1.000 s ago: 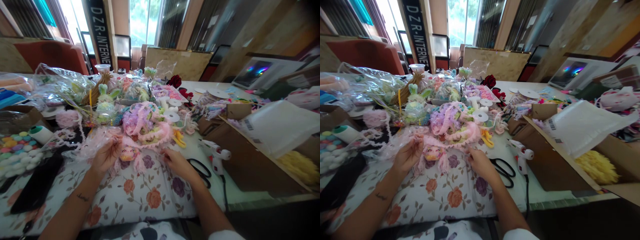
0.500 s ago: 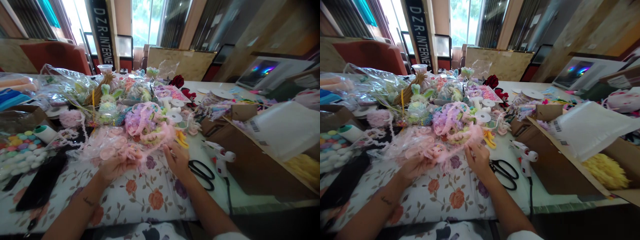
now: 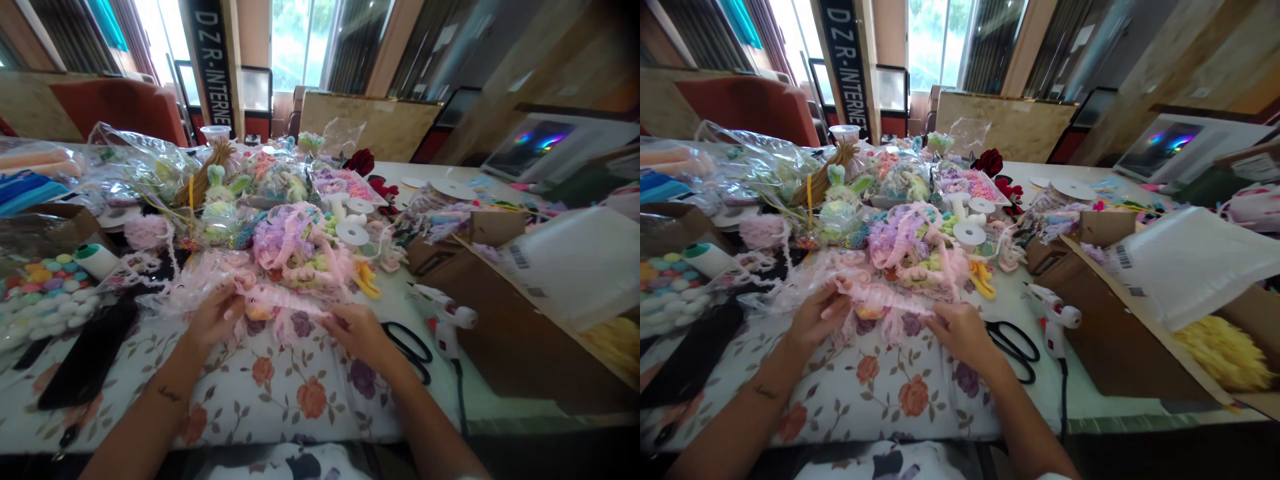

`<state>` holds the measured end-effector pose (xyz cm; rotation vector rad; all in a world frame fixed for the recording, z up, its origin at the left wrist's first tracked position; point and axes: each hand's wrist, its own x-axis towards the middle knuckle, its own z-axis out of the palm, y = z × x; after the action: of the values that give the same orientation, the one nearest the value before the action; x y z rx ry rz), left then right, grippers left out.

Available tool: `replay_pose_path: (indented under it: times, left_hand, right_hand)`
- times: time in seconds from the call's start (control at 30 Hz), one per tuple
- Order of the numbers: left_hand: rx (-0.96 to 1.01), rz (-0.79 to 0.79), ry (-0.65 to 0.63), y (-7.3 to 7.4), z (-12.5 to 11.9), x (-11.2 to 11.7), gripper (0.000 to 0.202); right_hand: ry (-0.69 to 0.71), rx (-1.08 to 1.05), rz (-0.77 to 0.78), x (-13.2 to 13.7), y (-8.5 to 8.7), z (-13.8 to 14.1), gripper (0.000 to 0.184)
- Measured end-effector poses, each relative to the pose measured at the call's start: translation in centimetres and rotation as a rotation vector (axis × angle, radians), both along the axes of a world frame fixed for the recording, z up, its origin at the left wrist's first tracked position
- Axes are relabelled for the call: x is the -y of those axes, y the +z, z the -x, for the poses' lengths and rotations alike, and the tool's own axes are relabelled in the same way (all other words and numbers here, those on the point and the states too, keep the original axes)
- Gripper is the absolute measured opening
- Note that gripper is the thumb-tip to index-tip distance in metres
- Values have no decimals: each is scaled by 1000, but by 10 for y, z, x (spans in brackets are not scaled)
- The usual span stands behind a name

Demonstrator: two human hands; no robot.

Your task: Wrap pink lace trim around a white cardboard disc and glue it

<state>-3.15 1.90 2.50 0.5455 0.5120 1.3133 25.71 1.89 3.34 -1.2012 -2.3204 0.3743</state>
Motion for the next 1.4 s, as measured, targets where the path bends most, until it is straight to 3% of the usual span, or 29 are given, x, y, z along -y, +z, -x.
replay_pose_path:
  times: [0.2,0.33,0.43,0.53,0.63,0.7,0.77,0.83,0.93,1.0,1.07,1.13,1.2,1.3,1.4]
  left_hand:
    - [155,35,227,17,17,-4,32]
    - [249,-1,312,21,30,-5,33]
    - [264,-1,344,20,33,-5,33]
    - [151,12,254,15,25,-3,29]
    - [-62,2,1,8,12,2,16]
    - [-202,-21,-203,4,1,6,17]
    - [-293,-57,-355,2,-10,11,23]
    - [-337,-97,-446,1,-20,15,25]
    - [-390,-117,-502,-1,-28,17,28]
    - [-455,-110,-456,-4,-28,17,30]
    - [-559,-114,-361,-8,-26,14,31]
    - [-655,-128,-258,-13,-23,10,30]
    - [-688,-143,-152,-16,-20,6,28]
    - [-780,-169,58,-14,-18,2,26]
    - [-1122,-278,335,-10,-18,1,20]
  right_hand:
    - [-354,85,-389,-24,9,-48,24]
    - [-652,-69,-533,-29,24,-53,31]
    - [-706,-56,-581,-29,26,-51,30]
    - [-608,194,-387,-26,22,-54,21]
    - [-299,384,-11,-17,25,-57,31]
    - [-96,309,137,-7,33,-52,46]
    - [19,133,196,2,41,-36,48]
    - [85,-44,273,10,45,-11,43]
    - [196,-248,427,13,36,33,62]
    - [253,-333,543,12,24,57,68]
    - [283,-441,696,10,13,70,55]
    - [284,-534,832,7,6,72,36]
    - [250,-561,915,4,2,64,35]
    - [136,-634,930,-6,0,43,42]
    - [-110,-889,793,-18,0,18,39]
